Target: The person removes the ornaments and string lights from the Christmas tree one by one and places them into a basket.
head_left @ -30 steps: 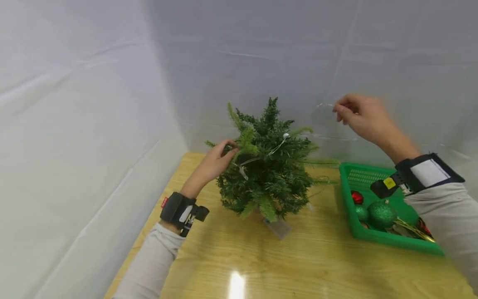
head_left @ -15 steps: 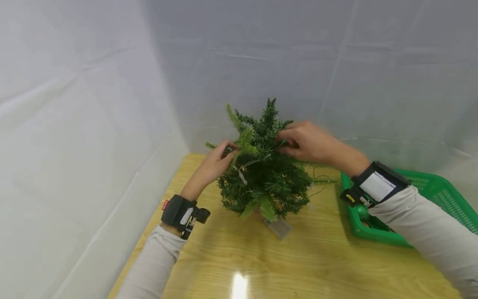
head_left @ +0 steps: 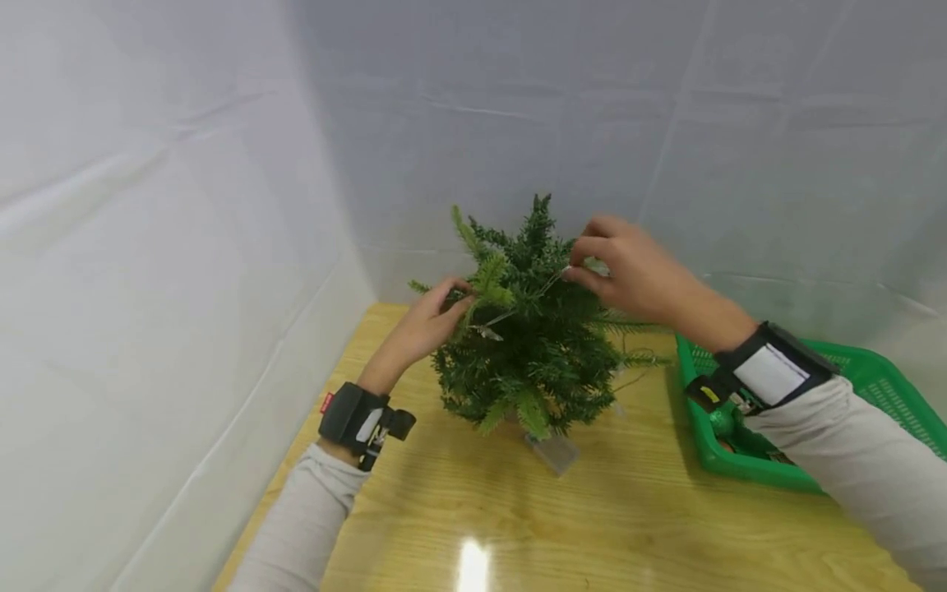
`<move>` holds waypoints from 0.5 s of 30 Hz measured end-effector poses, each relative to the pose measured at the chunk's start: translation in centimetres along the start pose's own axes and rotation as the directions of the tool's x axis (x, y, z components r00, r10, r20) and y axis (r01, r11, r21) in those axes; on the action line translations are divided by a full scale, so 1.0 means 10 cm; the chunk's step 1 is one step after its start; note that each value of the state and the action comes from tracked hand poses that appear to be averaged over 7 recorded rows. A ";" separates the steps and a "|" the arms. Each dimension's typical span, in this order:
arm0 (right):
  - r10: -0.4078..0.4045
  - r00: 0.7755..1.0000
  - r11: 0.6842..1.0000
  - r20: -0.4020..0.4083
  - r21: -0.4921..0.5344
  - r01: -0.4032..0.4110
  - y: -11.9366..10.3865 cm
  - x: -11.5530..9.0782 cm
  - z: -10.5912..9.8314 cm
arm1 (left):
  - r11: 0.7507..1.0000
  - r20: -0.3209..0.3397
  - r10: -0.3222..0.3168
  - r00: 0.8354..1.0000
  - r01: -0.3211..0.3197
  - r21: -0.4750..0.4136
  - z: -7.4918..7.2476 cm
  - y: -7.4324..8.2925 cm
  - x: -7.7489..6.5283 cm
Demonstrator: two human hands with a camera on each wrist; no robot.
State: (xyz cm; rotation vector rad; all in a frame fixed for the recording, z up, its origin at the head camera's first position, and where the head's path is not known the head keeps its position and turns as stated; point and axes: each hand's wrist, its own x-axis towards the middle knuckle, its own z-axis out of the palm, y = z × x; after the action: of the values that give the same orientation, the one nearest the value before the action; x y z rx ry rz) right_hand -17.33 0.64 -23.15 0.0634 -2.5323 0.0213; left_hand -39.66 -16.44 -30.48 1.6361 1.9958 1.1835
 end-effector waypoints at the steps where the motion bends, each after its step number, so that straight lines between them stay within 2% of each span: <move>1: 0.024 1.000 1.000 -0.009 -0.005 -0.024 -0.01 0.00 -0.04 | 1.000 0.001 -0.003 1.000 0.003 0.002 0.00 0.00 0.00; 5: 0.163 0.987 0.986 0.010 0.041 -0.163 -0.07 -0.03 -0.18 | 1.000 0.000 -0.012 1.000 0.012 0.007 -0.01 -0.01 0.00; 10: 0.373 0.924 0.913 0.086 0.140 -0.382 -0.15 -0.09 -0.27 | 1.000 0.001 -0.009 1.000 0.009 -0.004 -0.02 -0.02 -0.01; 12: 0.403 0.909 0.894 0.103 0.171 -0.415 -0.19 -0.11 -0.27 | 1.000 0.000 -0.004 1.000 0.004 -0.010 -0.03 -0.02 -0.01; 15: 0.400 0.911 0.888 0.104 0.201 -0.413 -0.25 -0.14 -0.26 | 1.000 -0.002 0.002 1.000 -0.002 -0.008 -0.03 -0.03 -0.02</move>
State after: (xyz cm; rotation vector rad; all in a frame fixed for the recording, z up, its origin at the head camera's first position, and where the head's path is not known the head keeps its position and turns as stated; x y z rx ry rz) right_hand -14.60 -1.77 -21.84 -0.3885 -2.5469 0.4735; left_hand -39.96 -16.71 -30.55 1.6337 1.9893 1.1924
